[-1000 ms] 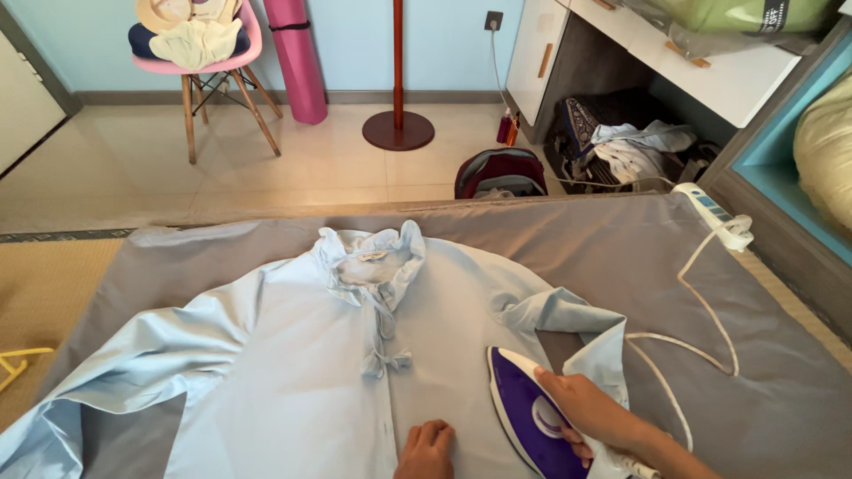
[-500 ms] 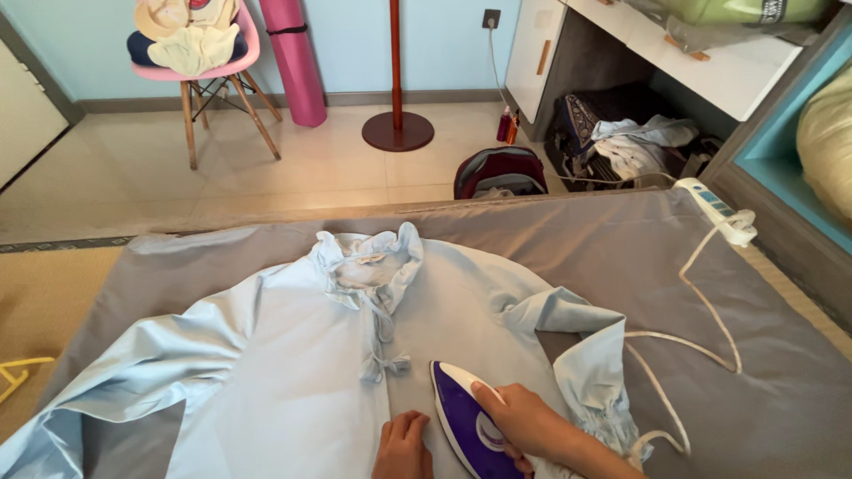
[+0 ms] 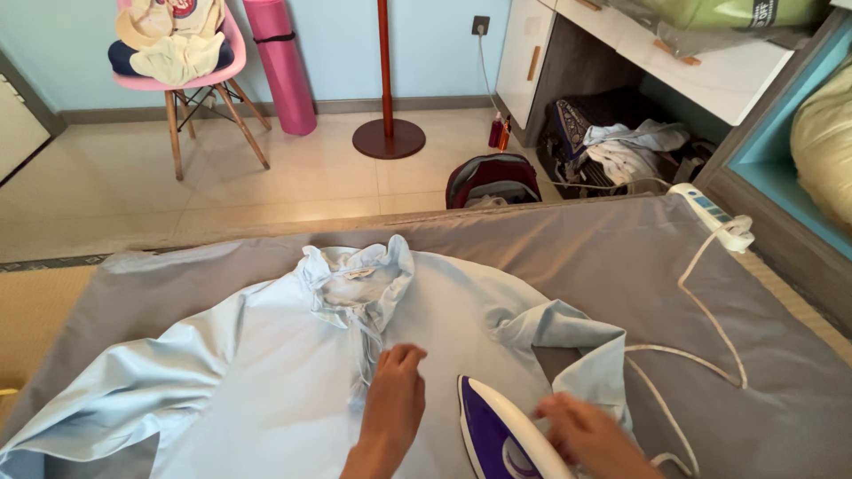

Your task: The person irons a light blue long-sleeved blouse on a gray ironing board. They smooth the collar and front placket, then move to the sleeves, ironing the cuffs and the length of the arms. The person uses a purple and white electric iron and adjusts the fabric with their hands to ensure a flat surface.

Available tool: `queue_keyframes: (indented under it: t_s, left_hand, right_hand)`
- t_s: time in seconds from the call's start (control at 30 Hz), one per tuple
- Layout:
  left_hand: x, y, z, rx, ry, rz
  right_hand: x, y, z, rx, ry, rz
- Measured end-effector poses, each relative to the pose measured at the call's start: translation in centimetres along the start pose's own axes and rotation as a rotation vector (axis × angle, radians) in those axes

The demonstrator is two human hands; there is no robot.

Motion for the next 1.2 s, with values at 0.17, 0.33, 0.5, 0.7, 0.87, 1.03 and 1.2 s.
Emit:
queue_keyframes:
  t_s: [0.17, 0.33, 0.5, 0.7, 0.87, 1.03, 1.2]
  left_hand:
    - [4.8, -2.4, 0.1, 0.027, -0.089, -0.051]
    - [8.1, -7.1, -0.5, 0.051, -0.090, -0.116]
    - [12.2, -11.1, -0.6, 0.086, -0.151, -0.143]
    - [15.2, -14.2, 2.8, 0.068, -0.187, -0.299]
    - [15.4, -16.4, 7.6, 0.113, -0.307, -0.432]
    - [15.6, -19.2, 9.8, 0.315, -0.285, -0.532]
    - [15.7, -18.3, 9.8, 0.264, -0.310, -0.507]
  right_hand:
    - [2.6, 11.4, 4.1, -0.481, 0.058, 0.439]
    - [5.2, 14.6, 6.8, -0.330, -0.176, 0.287]
    - [4.8, 12.6, 4.4, -0.222, -0.475, 0.147]
    - [3.9, 11.8, 1.0, -0.113, -0.472, 0.068]
    - [4.1, 13.2, -1.2, -0.032, -0.451, 0.081]
    - [4.1, 15.2, -3.4, 0.080, -0.470, 0.142]
    - [5.7, 19.6, -3.7, 0.154, -0.325, 0.097]
Point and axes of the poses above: each hand's wrist, its own x-axis towards the middle knuckle, its own y-axis out of the back of the hand, z = x × y, the point moved 3 cm from there along x, towards the middle knuckle, and after that the axes turned 7 degrees about x, right-handed, at the moved point
